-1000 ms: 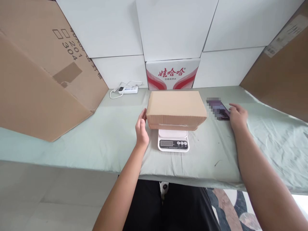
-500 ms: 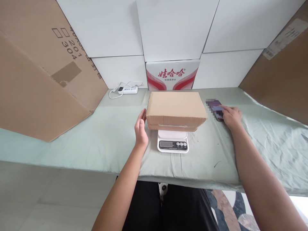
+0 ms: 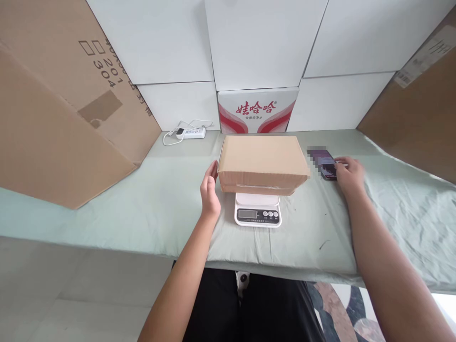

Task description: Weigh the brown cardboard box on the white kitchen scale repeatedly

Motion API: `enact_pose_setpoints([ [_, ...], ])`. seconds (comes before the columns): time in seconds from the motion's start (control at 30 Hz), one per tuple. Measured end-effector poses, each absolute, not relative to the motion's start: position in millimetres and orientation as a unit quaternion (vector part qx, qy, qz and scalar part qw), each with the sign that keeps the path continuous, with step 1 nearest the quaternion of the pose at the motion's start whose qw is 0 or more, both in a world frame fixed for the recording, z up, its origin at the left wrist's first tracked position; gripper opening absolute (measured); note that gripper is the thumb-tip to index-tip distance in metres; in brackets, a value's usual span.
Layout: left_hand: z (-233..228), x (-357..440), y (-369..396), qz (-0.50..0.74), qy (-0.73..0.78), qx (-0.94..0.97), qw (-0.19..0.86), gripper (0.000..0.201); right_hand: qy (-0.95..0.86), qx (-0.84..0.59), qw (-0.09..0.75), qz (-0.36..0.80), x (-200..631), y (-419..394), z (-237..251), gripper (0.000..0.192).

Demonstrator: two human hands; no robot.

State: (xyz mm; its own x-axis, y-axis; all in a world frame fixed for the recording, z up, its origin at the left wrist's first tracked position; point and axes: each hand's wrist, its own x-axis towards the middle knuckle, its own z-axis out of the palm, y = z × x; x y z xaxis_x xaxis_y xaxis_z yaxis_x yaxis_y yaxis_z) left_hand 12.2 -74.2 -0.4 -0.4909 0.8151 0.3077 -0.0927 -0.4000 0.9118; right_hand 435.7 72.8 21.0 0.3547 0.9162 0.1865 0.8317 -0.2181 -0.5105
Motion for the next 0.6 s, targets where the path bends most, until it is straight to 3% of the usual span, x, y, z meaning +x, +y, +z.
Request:
enact_pose_setpoints([
  [0.23, -1.0, 12.0, -73.6, 0.735, 0.453, 0.4, 0.307, 0.09, -0.547, -0.782, 0.287, 0.081, 436.1, 72.8, 21.5, 0.045],
  [0.4, -0.3, 12.7, -73.6, 0.733, 0.452, 0.403, 0.308, 0.093, -0.586, -0.787, 0.185, 0.051, 421.4, 74.9, 22.2, 0.088],
  [0.6, 0.0, 12.6, -72.8, 0.73, 0.452, 0.412, 0.305, 0.093, -0.562, -0.814, 0.133, 0.061, 404.7, 82.1, 33.9, 0.094],
])
